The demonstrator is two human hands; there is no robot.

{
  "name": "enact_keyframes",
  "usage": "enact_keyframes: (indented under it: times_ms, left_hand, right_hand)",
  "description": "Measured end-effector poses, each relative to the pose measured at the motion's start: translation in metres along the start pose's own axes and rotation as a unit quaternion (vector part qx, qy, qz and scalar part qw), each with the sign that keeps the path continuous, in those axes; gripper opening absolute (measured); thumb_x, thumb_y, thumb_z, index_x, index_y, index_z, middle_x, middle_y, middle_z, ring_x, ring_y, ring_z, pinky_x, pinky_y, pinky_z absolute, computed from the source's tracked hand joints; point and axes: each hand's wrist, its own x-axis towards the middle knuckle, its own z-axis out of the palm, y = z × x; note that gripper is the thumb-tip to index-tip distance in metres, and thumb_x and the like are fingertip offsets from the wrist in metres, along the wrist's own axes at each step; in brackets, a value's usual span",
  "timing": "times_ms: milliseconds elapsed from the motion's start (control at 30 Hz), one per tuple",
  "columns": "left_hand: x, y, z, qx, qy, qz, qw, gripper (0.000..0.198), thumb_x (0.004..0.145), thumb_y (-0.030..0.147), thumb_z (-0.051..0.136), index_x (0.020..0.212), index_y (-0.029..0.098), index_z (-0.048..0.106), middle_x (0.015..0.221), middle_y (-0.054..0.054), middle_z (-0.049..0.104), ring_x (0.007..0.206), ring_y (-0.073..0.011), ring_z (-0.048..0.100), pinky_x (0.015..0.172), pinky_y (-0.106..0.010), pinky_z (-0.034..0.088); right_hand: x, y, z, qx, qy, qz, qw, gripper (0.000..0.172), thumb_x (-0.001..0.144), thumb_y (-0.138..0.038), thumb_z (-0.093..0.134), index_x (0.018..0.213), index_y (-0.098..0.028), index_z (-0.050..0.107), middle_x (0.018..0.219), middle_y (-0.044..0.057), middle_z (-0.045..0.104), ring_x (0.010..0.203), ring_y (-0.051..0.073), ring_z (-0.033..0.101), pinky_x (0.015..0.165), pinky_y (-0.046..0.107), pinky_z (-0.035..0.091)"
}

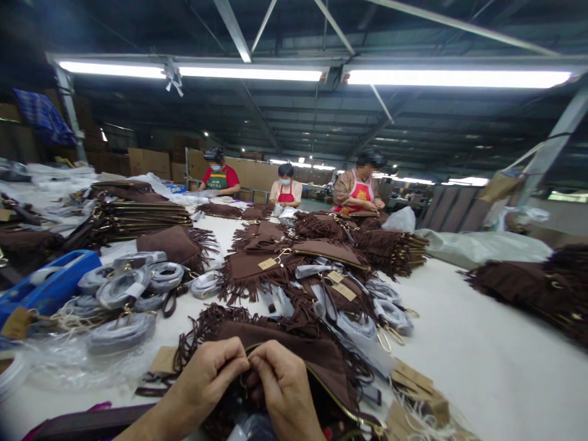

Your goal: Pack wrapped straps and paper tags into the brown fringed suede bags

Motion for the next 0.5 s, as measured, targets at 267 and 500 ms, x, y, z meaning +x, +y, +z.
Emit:
enact_keyframes:
  times_ms: [267,500]
  left_hand:
    - [-0.001,0.0012,0.0014,0.044,-0.009,0.008,0.999,0.024,0.091,0.024,0.045,0.07,0.019,0.055,0.069,-0.001,0.062,0.067,-0.0153,0.056,0.063,-0.024,0.036]
    - [-0.0045,0.0018,0.0054,0.056,-0.008,0.02,0.998,0.021,0.093,0.022,0.041,0.075,0.02,0.053,0.075,-0.002,0.061,0.07,-0.0159,0.056,0.064,-0.025,0.036]
  right_hand:
    - [0.0,0.0039,0.0003,0.01,-0.006,0.013,1.0,0.038,0.093,-0.05,0.051,0.077,-0.019,0.064,0.062,0.001,0.063,0.053,0.015,0.059,0.05,0.022,0.047]
    - [-0.0002,0.0044,0.0013,0.005,0.001,0.016,1.0,0.039,0.094,-0.051,0.048,0.079,-0.019,0.064,0.062,0.002,0.064,0.051,0.015,0.058,0.048,0.023,0.045]
